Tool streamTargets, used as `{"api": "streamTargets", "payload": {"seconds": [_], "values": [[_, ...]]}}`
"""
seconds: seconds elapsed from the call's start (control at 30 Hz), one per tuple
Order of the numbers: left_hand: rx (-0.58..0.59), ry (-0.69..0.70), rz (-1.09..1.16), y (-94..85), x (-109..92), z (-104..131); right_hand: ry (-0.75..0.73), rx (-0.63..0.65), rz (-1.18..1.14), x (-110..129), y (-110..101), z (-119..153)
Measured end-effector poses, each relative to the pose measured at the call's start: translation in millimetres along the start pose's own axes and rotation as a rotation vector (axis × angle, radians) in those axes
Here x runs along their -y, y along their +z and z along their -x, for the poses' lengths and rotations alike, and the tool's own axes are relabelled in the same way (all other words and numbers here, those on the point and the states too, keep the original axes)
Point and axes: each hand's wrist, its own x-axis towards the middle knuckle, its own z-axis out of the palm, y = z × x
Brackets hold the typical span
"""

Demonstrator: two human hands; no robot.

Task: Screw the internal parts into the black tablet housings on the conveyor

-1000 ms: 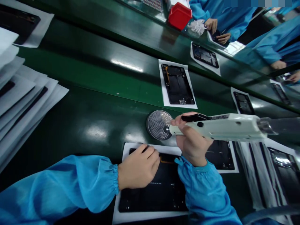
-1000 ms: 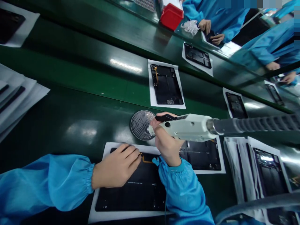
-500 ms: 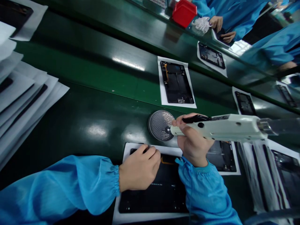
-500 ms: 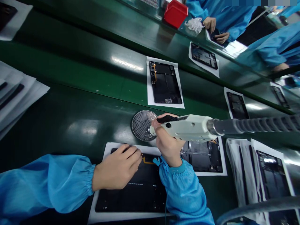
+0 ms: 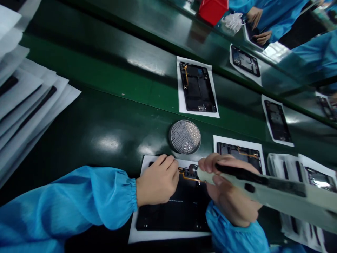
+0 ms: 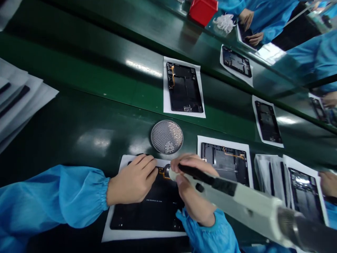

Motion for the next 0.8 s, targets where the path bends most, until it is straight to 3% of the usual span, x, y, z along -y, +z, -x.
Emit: {"api": "streamTargets", "payload": {"seconds": [0.17,0.6,0.8], "values": [[-0.001,-0.001,0.006,-1.8,-0.1,-1.6,0.024,0.075,0.02,-10.9,-1.1,12.4],[0.033,0.017,0.01,-1.4,-0.5,-1.9,0.039,0.065,0.065,-15.8,-0.6,11.2],[0.057,-0.035,0.079,-1.6,-0.1,-1.8,0.017,0.061,0.032,-18.0,5.0,9.9]]}}
